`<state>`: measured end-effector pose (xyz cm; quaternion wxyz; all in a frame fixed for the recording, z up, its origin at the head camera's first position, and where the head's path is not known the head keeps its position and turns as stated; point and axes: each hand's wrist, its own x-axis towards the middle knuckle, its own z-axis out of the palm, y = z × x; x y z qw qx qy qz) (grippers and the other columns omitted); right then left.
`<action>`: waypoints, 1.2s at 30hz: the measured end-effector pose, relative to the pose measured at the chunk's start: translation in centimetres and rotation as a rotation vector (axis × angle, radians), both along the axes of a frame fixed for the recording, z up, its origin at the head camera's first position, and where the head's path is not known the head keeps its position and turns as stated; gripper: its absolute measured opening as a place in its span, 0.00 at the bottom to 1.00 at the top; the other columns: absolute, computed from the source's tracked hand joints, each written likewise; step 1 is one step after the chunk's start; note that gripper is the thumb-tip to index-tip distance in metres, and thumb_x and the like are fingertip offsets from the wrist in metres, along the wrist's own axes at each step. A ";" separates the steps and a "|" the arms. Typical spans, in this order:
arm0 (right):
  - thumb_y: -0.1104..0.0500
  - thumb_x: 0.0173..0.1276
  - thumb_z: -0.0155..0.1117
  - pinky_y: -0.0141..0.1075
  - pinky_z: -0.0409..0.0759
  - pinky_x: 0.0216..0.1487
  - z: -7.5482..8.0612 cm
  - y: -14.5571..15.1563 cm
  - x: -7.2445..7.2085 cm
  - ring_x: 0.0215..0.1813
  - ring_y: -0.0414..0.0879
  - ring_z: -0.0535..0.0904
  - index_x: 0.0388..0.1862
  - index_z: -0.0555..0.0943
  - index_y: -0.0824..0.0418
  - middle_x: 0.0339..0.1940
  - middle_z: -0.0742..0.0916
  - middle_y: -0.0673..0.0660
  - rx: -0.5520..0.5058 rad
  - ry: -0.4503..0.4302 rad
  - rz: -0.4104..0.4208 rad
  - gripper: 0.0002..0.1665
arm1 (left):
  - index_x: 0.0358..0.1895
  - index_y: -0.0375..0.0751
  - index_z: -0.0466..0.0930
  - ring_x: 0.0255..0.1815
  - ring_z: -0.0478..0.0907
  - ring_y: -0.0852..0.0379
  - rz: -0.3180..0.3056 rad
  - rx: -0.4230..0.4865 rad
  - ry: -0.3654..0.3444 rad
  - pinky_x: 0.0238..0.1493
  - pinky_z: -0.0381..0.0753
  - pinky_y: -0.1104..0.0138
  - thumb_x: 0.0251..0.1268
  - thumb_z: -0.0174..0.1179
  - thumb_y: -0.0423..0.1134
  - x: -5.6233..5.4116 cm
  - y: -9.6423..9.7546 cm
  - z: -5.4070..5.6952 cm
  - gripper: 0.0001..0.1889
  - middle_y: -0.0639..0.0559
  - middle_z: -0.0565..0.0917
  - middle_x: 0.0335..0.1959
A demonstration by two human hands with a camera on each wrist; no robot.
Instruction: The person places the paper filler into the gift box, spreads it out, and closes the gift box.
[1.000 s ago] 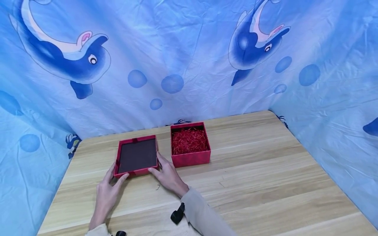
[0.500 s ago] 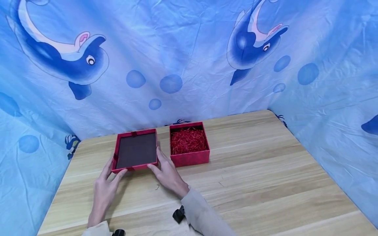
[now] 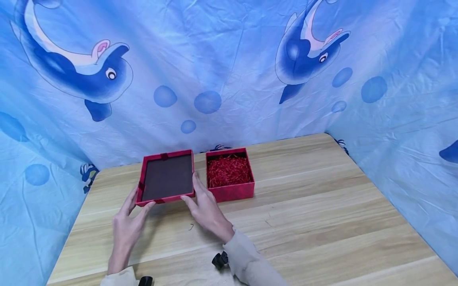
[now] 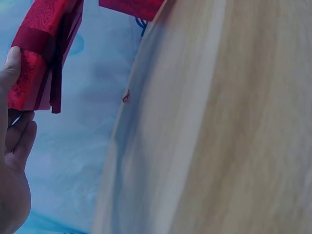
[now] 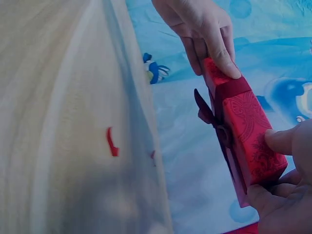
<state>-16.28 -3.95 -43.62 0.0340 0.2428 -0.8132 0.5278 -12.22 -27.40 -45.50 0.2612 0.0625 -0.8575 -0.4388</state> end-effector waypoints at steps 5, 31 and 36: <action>0.54 0.81 0.60 0.42 0.58 0.77 0.6 1.2 -0.2 0.82 0.53 0.54 0.84 0.50 0.67 0.84 0.56 0.61 -0.003 0.011 0.002 0.44 | 0.76 0.59 0.71 0.65 0.77 0.39 -0.006 -0.010 0.056 0.63 0.66 0.81 0.60 0.77 0.32 -0.2 1.0 0.1 0.41 0.40 0.80 0.65; 0.59 0.76 0.67 0.48 0.65 0.74 0.6 9.8 -1.8 0.79 0.53 0.63 0.82 0.58 0.69 0.80 0.66 0.65 -0.003 0.133 -0.075 0.43 | 0.75 0.44 0.74 0.62 0.81 0.44 -0.142 0.028 0.229 0.64 0.66 0.80 0.52 0.81 0.32 -2.9 9.0 -0.1 0.43 0.42 0.83 0.62; 0.58 0.76 0.67 0.48 0.64 0.75 0.6 11.2 -2.0 0.79 0.52 0.63 0.82 0.59 0.66 0.81 0.66 0.62 -0.008 0.124 -0.097 0.43 | 0.75 0.46 0.73 0.64 0.80 0.45 -0.169 0.049 0.229 0.66 0.67 0.77 0.54 0.80 0.34 -3.4 10.4 0.2 0.43 0.43 0.83 0.62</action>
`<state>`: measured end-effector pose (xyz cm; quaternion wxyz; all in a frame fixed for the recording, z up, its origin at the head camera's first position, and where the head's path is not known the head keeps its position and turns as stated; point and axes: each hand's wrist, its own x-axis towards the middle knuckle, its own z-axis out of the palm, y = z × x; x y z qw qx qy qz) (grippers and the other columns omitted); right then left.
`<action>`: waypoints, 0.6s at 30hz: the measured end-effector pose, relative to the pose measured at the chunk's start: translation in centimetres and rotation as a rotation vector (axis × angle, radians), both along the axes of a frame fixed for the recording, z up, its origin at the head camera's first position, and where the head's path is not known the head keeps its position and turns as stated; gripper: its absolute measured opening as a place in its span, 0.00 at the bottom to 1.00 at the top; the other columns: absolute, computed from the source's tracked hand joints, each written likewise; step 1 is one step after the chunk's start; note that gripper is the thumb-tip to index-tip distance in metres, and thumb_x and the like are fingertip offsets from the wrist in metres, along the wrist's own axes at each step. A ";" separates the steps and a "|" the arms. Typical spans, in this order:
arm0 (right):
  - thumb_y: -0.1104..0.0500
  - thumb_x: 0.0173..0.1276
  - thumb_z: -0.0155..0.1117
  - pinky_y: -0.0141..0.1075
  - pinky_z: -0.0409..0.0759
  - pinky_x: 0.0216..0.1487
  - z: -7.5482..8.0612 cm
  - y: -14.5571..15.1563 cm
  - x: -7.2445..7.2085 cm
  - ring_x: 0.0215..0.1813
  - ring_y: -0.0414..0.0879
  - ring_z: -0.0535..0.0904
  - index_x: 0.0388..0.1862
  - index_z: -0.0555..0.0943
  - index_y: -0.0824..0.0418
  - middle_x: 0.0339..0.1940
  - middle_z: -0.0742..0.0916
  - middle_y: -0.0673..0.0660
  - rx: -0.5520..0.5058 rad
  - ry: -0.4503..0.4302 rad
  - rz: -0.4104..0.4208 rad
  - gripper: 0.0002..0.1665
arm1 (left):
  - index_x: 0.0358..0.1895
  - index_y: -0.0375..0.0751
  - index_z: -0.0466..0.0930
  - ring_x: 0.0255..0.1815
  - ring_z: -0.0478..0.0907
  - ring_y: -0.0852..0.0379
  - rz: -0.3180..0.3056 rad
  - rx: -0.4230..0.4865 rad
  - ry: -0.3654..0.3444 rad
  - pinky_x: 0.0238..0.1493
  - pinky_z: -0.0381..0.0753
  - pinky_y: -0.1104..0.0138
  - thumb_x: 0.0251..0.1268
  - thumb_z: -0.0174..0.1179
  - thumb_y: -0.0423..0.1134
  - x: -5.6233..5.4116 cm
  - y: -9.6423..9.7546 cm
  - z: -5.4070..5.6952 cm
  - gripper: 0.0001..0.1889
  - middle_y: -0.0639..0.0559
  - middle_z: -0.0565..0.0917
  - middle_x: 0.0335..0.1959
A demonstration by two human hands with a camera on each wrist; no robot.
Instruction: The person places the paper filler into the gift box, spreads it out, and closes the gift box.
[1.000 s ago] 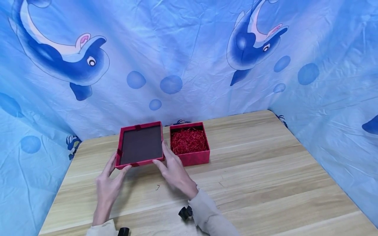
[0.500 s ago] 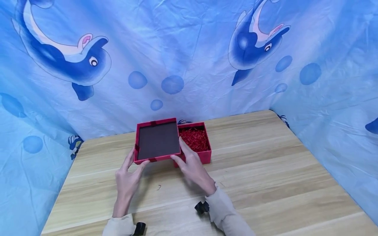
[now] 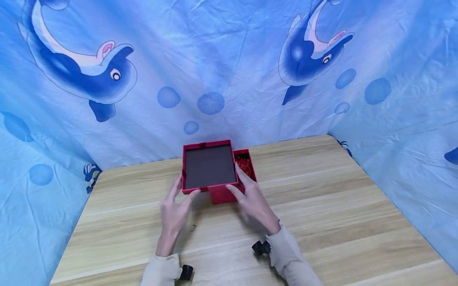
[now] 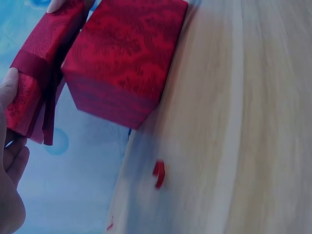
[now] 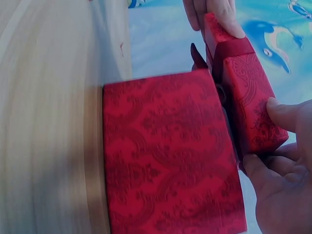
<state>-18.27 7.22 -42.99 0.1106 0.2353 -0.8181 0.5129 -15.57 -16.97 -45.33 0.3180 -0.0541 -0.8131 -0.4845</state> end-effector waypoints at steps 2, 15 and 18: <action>0.58 0.76 0.67 0.48 0.64 0.75 0.1 0.5 -0.1 0.79 0.52 0.63 0.82 0.59 0.66 0.81 0.67 0.61 0.002 -0.004 -0.007 0.43 | 0.76 0.47 0.73 0.64 0.80 0.45 -0.001 0.003 -0.010 0.67 0.70 0.71 0.54 0.80 0.36 -0.2 0.5 0.1 0.43 0.44 0.83 0.62; 0.59 0.76 0.67 0.49 0.69 0.71 0.5 3.2 -0.5 0.76 0.54 0.68 0.82 0.60 0.67 0.79 0.69 0.63 -0.008 -0.025 -0.048 0.42 | 0.75 0.47 0.74 0.64 0.80 0.42 0.004 0.013 -0.081 0.59 0.79 0.46 0.55 0.80 0.42 -0.9 3.3 0.8 0.42 0.41 0.82 0.62; 0.64 0.75 0.67 0.47 0.73 0.67 0.4 3.8 -0.7 0.73 0.57 0.71 0.81 0.60 0.71 0.78 0.69 0.66 -0.054 -0.028 -0.023 0.42 | 0.76 0.49 0.73 0.64 0.80 0.43 -0.008 0.029 -0.110 0.63 0.77 0.46 0.57 0.79 0.45 -1.0 4.0 0.8 0.41 0.42 0.82 0.63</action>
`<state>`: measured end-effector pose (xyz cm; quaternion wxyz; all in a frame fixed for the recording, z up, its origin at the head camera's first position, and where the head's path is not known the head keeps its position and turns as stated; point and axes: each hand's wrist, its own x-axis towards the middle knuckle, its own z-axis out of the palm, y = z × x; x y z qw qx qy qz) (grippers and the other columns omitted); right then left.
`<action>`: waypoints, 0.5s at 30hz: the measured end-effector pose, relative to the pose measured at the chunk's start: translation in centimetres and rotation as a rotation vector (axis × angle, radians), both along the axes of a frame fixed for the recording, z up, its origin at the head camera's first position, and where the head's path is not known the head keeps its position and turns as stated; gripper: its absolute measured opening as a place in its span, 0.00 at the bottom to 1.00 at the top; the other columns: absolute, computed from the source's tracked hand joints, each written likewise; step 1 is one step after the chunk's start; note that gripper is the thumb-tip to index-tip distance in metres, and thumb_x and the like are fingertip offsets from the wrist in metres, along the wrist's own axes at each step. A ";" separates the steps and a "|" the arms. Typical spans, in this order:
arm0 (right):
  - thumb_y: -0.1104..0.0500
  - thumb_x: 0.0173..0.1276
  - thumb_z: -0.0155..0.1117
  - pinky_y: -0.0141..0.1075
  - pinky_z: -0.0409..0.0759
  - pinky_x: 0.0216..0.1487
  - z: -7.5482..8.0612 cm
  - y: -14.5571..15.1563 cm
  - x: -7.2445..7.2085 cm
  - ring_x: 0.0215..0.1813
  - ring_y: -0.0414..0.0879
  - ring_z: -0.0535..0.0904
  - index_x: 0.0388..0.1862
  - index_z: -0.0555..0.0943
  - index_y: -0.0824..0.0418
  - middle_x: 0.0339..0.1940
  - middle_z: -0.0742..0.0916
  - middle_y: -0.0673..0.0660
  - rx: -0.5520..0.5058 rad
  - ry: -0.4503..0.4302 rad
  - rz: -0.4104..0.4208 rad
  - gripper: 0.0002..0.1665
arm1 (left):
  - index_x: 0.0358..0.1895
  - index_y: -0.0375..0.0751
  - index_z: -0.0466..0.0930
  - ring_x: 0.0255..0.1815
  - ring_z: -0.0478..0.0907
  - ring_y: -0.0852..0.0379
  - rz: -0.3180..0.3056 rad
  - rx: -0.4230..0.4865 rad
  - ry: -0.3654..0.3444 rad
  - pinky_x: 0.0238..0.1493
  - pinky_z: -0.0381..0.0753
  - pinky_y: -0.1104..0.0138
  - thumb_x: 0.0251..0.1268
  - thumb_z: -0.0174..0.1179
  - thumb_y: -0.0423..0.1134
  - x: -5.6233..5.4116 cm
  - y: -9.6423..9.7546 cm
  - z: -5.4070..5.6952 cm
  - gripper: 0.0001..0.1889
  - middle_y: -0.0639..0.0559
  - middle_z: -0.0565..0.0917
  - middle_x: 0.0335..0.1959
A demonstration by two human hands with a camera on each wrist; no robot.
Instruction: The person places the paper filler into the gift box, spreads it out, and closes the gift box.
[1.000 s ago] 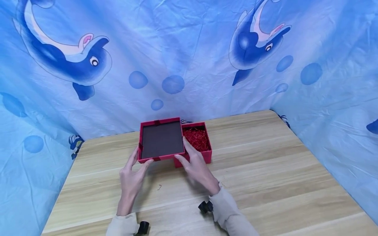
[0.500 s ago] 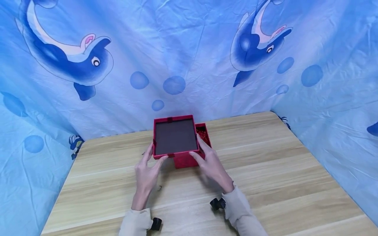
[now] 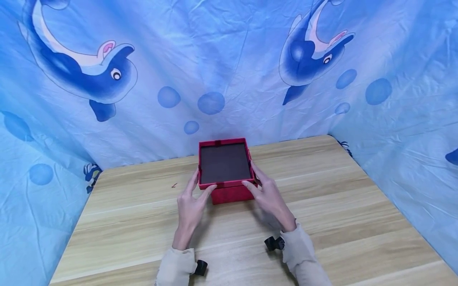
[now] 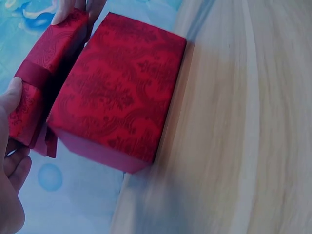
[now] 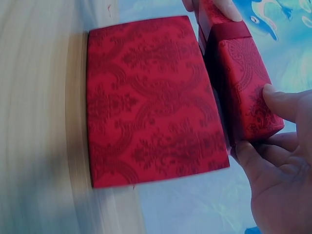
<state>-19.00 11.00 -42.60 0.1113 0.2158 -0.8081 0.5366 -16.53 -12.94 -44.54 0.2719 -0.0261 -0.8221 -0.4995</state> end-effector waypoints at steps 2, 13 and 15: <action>0.67 0.74 0.66 0.45 0.74 0.66 -0.1 0.4 -0.1 0.73 0.59 0.72 0.81 0.59 0.72 0.78 0.68 0.68 -0.031 -0.003 0.019 0.42 | 0.76 0.49 0.73 0.64 0.80 0.42 -0.009 0.007 -0.008 0.64 0.75 0.45 0.57 0.79 0.45 -0.1 0.5 0.0 0.42 0.41 0.81 0.64; 0.67 0.74 0.67 0.45 0.75 0.65 -0.2 1.4 -0.3 0.74 0.59 0.71 0.82 0.58 0.69 0.79 0.68 0.66 -0.026 -0.016 0.021 0.43 | 0.76 0.45 0.72 0.64 0.80 0.40 -0.039 0.010 -0.016 0.65 0.74 0.43 0.61 0.77 0.46 -0.2 1.4 -0.2 0.40 0.39 0.79 0.66; 0.67 0.74 0.67 0.46 0.75 0.65 -0.3 1.4 -0.3 0.74 0.59 0.70 0.82 0.58 0.69 0.79 0.68 0.66 -0.044 -0.018 0.027 0.43 | 0.77 0.45 0.71 0.64 0.79 0.40 -0.048 0.016 -0.023 0.64 0.75 0.44 0.65 0.74 0.47 -0.3 1.4 -0.3 0.38 0.41 0.79 0.66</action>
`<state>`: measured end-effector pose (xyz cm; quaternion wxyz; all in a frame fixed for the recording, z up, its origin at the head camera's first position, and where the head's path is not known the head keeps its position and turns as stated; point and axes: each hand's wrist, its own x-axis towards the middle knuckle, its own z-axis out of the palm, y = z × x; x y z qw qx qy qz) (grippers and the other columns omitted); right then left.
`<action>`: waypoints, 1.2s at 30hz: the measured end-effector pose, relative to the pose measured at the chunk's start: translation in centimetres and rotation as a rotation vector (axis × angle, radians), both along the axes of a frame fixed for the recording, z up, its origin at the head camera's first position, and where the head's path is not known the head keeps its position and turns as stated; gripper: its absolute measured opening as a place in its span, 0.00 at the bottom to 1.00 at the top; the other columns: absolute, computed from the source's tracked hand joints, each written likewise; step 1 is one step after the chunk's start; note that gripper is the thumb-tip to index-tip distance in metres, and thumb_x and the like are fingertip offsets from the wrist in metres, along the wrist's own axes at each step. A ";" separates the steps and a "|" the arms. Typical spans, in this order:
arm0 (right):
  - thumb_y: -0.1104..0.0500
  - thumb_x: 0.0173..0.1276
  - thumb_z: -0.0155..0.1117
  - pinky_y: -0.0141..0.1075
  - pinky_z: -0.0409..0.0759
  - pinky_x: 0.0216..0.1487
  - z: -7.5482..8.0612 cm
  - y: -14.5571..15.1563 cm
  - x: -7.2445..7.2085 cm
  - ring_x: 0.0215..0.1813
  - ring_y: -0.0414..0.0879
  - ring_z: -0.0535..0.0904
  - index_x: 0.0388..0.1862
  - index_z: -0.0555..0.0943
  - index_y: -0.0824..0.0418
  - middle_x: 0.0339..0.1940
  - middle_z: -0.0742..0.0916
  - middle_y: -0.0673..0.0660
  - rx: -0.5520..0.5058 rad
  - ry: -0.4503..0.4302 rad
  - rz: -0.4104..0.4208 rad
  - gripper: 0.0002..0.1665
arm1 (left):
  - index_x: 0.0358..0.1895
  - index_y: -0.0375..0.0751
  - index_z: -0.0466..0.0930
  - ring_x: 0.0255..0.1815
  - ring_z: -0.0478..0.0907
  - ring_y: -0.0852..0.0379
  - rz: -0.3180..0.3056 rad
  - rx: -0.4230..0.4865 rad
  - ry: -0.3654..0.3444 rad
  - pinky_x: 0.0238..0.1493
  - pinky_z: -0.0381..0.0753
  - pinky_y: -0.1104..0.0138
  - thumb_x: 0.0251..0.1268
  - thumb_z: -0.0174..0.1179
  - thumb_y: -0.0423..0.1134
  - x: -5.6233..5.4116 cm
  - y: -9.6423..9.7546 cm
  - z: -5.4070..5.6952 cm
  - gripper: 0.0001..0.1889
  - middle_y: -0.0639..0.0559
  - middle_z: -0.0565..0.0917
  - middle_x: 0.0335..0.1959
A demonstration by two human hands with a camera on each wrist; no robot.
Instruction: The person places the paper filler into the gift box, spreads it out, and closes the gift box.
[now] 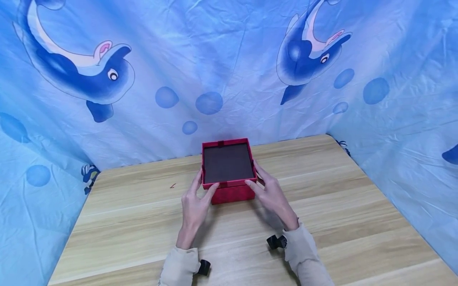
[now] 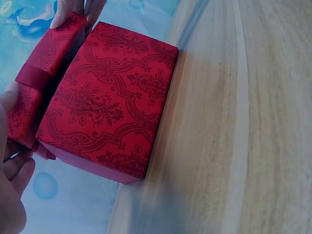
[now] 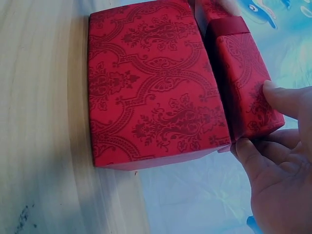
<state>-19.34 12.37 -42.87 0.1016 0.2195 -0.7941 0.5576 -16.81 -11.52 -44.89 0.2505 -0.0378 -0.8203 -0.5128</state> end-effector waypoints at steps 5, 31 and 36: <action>0.66 0.73 0.68 0.44 0.75 0.65 -0.3 -0.1 -0.1 0.74 0.60 0.71 0.80 0.61 0.71 0.78 0.69 0.67 -0.094 -0.035 -0.004 0.42 | 0.77 0.42 0.70 0.66 0.78 0.42 -0.026 0.027 0.014 0.66 0.74 0.48 0.76 0.63 0.47 -0.1 0.0 -0.2 0.30 0.43 0.78 0.69; 0.66 0.74 0.65 0.53 0.71 0.71 1.4 -2.0 -0.9 0.72 0.59 0.71 0.76 0.68 0.70 0.73 0.74 0.65 -0.394 0.021 -0.066 0.34 | 0.81 0.38 0.60 0.71 0.66 0.45 -0.105 0.220 0.215 0.71 0.66 0.45 0.71 0.59 0.28 -1.7 1.9 0.3 0.35 0.43 0.68 0.72; 0.66 0.76 0.60 0.45 0.72 0.70 1.4 -2.0 -0.7 0.73 0.62 0.71 0.71 0.68 0.76 0.71 0.75 0.69 -0.439 0.019 -0.100 0.29 | 0.82 0.43 0.60 0.71 0.65 0.45 -0.153 0.220 0.212 0.71 0.62 0.44 0.77 0.52 0.35 -1.8 2.0 0.6 0.32 0.42 0.67 0.71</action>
